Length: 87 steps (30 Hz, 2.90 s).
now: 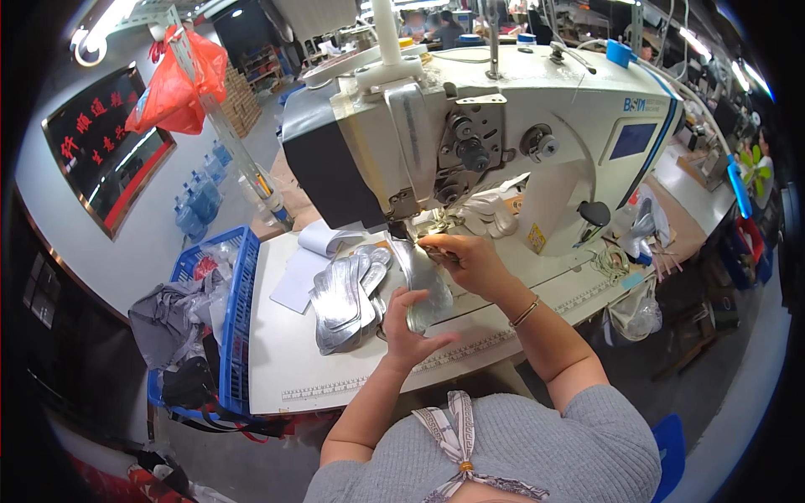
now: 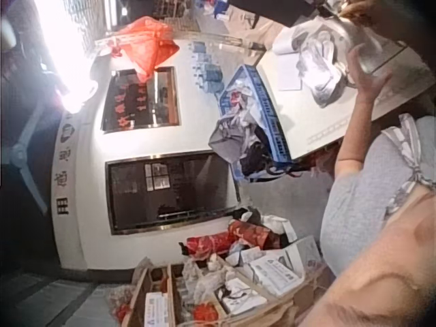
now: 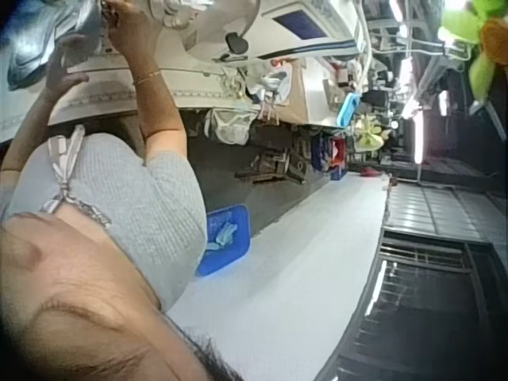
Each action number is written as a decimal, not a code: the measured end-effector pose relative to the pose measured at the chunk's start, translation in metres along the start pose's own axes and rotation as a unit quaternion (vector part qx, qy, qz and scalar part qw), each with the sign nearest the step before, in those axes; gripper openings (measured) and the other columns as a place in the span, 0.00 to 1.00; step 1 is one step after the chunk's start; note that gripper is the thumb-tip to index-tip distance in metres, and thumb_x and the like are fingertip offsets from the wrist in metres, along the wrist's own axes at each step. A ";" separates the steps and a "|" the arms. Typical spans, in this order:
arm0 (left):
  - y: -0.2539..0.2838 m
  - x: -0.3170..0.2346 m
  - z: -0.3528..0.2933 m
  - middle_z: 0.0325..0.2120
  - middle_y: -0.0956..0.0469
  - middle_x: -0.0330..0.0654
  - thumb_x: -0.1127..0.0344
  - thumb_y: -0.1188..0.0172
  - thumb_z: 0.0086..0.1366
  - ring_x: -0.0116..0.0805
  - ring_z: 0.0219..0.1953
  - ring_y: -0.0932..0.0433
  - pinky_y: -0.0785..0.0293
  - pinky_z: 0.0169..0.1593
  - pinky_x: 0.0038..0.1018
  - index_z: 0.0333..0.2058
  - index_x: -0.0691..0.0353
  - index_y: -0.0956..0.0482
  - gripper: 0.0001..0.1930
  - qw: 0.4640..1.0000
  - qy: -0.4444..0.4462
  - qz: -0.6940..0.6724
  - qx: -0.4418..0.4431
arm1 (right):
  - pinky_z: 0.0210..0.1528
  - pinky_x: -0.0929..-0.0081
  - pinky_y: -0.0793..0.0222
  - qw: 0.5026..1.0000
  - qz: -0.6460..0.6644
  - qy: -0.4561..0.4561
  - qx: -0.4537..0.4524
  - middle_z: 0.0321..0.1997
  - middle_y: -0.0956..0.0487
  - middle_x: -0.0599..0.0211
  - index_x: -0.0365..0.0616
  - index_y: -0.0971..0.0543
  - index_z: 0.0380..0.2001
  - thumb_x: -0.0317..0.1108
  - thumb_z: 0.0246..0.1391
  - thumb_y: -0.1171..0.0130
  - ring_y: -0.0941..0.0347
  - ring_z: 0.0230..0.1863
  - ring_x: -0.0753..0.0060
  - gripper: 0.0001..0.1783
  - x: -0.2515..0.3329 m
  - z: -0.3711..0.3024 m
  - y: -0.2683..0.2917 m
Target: The person stitches shoe insole components together using a sewing machine, then stacks the sewn insoles on the table by hand.
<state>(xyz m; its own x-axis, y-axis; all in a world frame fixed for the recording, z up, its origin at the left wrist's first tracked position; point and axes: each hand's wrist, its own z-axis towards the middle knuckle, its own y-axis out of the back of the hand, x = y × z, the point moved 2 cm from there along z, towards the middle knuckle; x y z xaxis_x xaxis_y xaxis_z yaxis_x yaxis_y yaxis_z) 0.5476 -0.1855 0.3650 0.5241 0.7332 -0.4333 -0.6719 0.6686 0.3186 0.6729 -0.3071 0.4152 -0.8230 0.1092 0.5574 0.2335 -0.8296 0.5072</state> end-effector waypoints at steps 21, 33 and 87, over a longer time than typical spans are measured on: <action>-0.003 0.067 0.062 0.32 0.23 0.38 0.69 0.42 0.61 0.24 0.35 0.26 0.30 0.41 0.20 0.39 0.66 0.25 0.09 0.932 0.293 -0.206 -0.047 | 0.28 0.81 0.32 1.000 0.015 0.008 0.001 0.28 0.22 0.64 0.49 0.22 0.45 0.19 0.48 0.43 0.30 0.23 0.78 0.20 -0.003 -0.001 -0.004; -0.006 0.074 0.065 0.37 0.26 0.39 0.72 0.46 0.64 0.27 0.37 0.23 0.23 0.40 0.27 0.43 0.66 0.30 0.10 0.871 0.337 -0.351 -0.070 | 0.27 0.81 0.34 1.000 0.010 0.012 -0.011 0.25 0.24 0.64 0.47 0.22 0.44 0.17 0.48 0.44 0.31 0.22 0.77 0.20 -0.007 -0.009 -0.005; 0.112 0.162 -0.008 0.28 0.26 0.39 0.56 0.34 0.54 0.24 0.25 0.31 0.35 0.26 0.22 0.39 0.68 0.28 0.22 0.790 0.592 -0.140 0.081 | 0.65 0.61 0.49 0.956 0.126 -0.259 0.056 0.62 0.47 0.27 0.20 0.57 0.61 0.45 0.45 0.36 0.47 0.64 0.37 0.55 -0.024 0.029 -0.229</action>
<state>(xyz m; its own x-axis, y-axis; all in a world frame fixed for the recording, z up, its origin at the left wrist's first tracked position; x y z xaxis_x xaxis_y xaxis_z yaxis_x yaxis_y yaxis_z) 0.5533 0.0073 0.3239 -0.2798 -0.0118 -0.9600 -0.4911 0.8610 0.1325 0.6542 -0.1040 0.3050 -0.3731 0.1936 0.9074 0.4694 -0.8042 0.3646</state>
